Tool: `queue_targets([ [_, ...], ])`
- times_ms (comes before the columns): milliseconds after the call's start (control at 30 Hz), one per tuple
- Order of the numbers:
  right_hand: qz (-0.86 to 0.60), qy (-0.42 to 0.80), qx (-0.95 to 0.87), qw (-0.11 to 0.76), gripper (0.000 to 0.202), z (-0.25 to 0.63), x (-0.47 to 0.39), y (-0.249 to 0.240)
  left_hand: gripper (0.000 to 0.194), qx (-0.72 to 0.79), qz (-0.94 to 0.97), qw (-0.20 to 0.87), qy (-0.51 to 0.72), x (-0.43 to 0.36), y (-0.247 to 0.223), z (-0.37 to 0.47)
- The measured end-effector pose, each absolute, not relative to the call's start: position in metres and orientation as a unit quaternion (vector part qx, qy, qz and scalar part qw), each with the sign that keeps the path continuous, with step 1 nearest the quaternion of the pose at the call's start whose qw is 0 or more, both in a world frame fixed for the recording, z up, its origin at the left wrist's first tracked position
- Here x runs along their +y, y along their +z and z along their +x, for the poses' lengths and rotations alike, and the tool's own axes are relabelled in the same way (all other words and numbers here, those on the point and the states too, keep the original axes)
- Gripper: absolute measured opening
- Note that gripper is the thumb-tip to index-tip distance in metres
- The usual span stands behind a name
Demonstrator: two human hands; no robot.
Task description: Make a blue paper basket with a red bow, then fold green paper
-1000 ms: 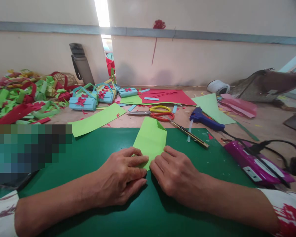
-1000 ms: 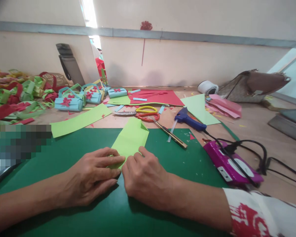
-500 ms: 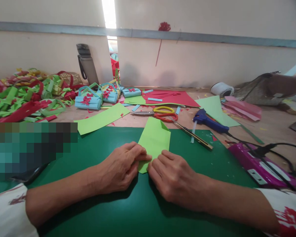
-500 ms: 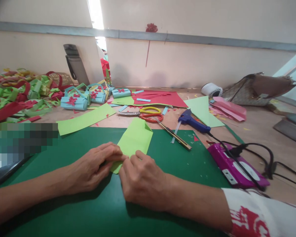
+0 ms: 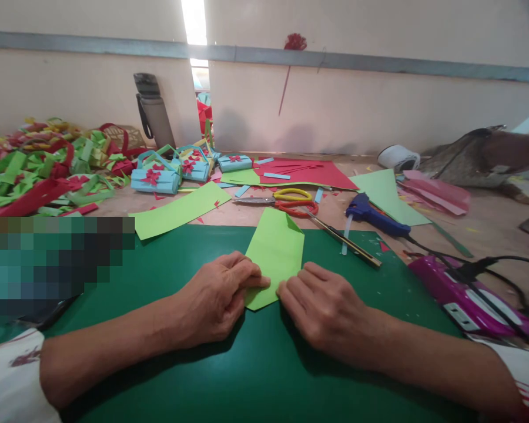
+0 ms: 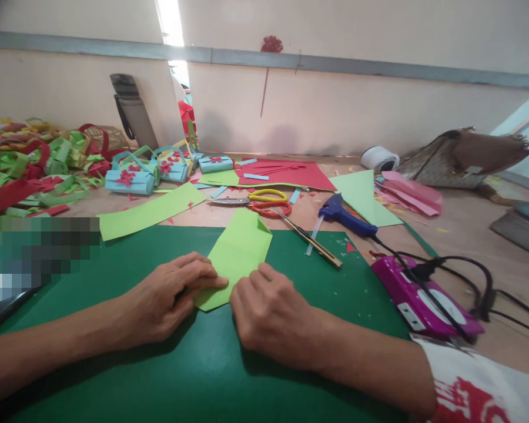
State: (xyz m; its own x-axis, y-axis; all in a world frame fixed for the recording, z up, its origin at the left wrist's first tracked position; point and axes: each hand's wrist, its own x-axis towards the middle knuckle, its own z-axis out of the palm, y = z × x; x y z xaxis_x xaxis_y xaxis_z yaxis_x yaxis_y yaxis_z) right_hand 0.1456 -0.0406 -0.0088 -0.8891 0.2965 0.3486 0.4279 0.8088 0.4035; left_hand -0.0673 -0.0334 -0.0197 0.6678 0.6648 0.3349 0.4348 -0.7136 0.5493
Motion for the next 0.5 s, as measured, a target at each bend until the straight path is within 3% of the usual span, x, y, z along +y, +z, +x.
queue_targets([
  [300, -0.193, -0.257, -0.936, 0.143, 0.027, 0.15, -0.042, -0.013, 0.031, 0.302, 0.903, 0.19, 0.24, -0.035, -0.017, -0.066],
  [500, -0.216, -0.256, -0.929, 0.157, 0.03, 0.161, -0.038, -0.013, 0.021, 0.253, 0.935, 0.141, 0.207, -0.035, -0.014, -0.065],
])
